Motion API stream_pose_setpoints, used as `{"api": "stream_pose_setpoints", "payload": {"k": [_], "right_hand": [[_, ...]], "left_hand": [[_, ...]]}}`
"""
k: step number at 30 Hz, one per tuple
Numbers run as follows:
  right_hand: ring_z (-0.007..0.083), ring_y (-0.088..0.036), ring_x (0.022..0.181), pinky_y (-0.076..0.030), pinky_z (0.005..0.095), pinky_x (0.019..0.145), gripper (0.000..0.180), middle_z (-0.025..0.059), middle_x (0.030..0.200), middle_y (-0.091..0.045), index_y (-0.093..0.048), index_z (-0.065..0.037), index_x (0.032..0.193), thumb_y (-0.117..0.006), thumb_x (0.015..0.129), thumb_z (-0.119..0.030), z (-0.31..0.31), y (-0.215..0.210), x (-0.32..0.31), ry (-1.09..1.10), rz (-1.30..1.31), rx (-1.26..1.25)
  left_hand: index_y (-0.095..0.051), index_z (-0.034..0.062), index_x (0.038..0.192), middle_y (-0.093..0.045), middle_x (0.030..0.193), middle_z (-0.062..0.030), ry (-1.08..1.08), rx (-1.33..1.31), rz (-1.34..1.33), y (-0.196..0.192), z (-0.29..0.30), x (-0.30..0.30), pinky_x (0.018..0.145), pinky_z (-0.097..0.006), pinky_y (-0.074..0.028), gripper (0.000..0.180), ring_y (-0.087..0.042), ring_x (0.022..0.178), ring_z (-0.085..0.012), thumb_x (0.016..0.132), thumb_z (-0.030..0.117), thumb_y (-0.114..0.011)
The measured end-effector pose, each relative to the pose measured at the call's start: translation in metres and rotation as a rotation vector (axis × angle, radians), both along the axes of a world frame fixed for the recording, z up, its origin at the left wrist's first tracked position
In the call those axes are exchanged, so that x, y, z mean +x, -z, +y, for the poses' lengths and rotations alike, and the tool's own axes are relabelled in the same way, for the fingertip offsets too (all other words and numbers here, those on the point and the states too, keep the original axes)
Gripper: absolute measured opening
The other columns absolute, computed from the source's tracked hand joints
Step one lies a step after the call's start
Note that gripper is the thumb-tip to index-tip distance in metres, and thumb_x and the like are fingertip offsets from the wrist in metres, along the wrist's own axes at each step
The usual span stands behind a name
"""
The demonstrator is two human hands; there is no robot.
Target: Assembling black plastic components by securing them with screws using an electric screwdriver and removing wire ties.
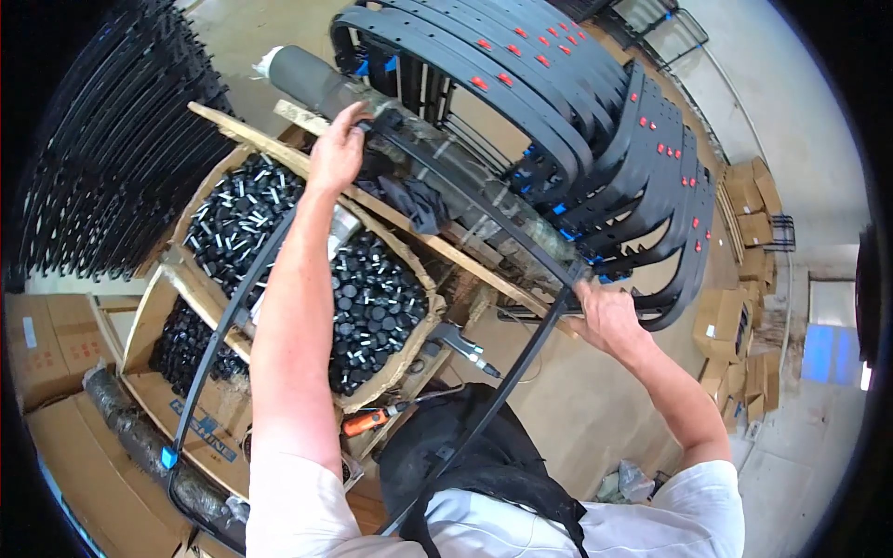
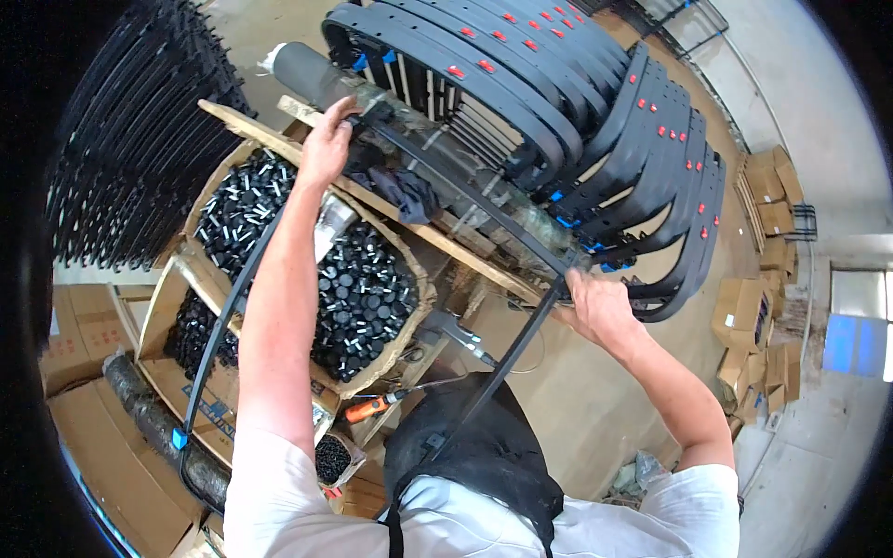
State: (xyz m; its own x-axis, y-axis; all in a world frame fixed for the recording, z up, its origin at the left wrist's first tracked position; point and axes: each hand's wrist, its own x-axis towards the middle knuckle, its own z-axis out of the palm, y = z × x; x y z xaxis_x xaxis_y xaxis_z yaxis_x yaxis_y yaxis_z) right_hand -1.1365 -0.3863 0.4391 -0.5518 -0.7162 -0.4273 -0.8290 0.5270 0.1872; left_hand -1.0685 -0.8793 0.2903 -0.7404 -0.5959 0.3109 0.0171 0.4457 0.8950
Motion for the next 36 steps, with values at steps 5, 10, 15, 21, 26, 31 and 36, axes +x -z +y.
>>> {"api": "stream_pose_setpoints", "payload": {"k": [5, 10, 15, 21, 26, 31, 36], "right_hand": [[0.0298, -0.076, 0.081, -0.059, 0.0440, 0.069, 0.038, 0.0126, 0.080, -0.075, -0.078, -0.006, 0.081, -0.075, 0.082, -0.043, 0.010, 0.004, -0.006, 0.023, 0.115, -0.049], [0.0337, -0.074, 0.072, -0.058, 0.0456, 0.063, 0.037, 0.0139, 0.075, -0.073, -0.065, -0.003, 0.095, -0.074, 0.087, -0.039, 0.010, 0.001, -0.004, -0.048, 0.052, 0.158], [0.0352, -0.073, 0.070, -0.058, 0.0460, 0.063, 0.037, 0.0162, 0.074, -0.071, -0.064, -0.001, 0.096, -0.079, 0.084, -0.032, 0.005, 0.024, -0.015, -0.098, 0.059, -0.076], [0.0363, -0.073, 0.070, -0.057, 0.0463, 0.062, 0.034, 0.0183, 0.076, -0.072, -0.065, 0.000, 0.095, -0.080, 0.083, -0.028, 0.004, 0.023, -0.017, -0.084, -0.009, -0.055], [0.0356, -0.075, 0.075, -0.058, 0.0457, 0.066, 0.031, 0.0187, 0.077, -0.073, -0.068, -0.001, 0.093, -0.078, 0.084, -0.029, 0.003, 0.019, -0.020, -0.053, -0.033, -0.008], [0.0361, -0.072, 0.070, -0.056, 0.0471, 0.064, 0.034, 0.0187, 0.070, -0.070, -0.068, 0.001, 0.093, -0.079, 0.084, -0.030, 0.007, 0.025, -0.022, -0.080, -0.011, -0.042], [0.0378, -0.075, 0.078, -0.059, 0.0463, 0.069, 0.040, 0.0220, 0.078, -0.073, -0.071, 0.000, 0.090, -0.073, 0.090, -0.040, -0.013, 0.016, -0.019, -0.005, -0.027, 0.114]], "left_hand": [[-0.041, 0.0108, 0.157, -0.064, 0.144, -0.0138, -0.088, -0.163, -0.284, -0.021, 0.026, -0.007, 0.113, -0.044, -0.045, 0.081, -0.060, 0.133, -0.0350, 0.092, 0.050, -0.069], [-0.048, 0.0038, 0.136, -0.053, 0.141, -0.0227, -0.328, -0.051, -0.311, -0.039, 0.031, 0.001, 0.103, -0.047, -0.050, 0.079, -0.060, 0.125, -0.0397, 0.078, 0.037, -0.091], [-0.051, 0.0040, 0.134, -0.068, 0.114, -0.0195, -0.254, 0.071, -0.170, -0.026, 0.002, 0.023, 0.084, -0.044, -0.057, 0.032, -0.071, 0.093, -0.0321, 0.104, 0.013, -0.058], [-0.039, 0.0055, 0.151, -0.060, 0.132, -0.0241, -0.323, -0.383, -0.339, -0.060, 0.030, 0.003, 0.103, -0.050, -0.052, 0.094, -0.063, 0.121, -0.0422, 0.080, 0.049, -0.084], [-0.055, 0.0060, 0.138, -0.068, 0.122, -0.0205, -0.355, -0.389, -0.515, -0.052, -0.012, 0.042, 0.086, -0.050, -0.059, 0.056, -0.071, 0.104, -0.0396, 0.094, 0.037, -0.073], [-0.061, -0.0016, 0.124, -0.071, 0.111, -0.0275, -0.515, -0.327, -0.427, -0.069, 0.004, 0.023, 0.087, -0.049, -0.058, 0.062, -0.072, 0.100, -0.0403, 0.092, 0.050, -0.072], [-0.064, 0.0025, 0.113, -0.076, 0.090, -0.0194, -0.140, -0.632, -0.699, -0.057, 0.016, -0.020, 0.080, -0.050, -0.059, 0.050, -0.074, 0.088, -0.0412, 0.097, 0.049, -0.065]]}}
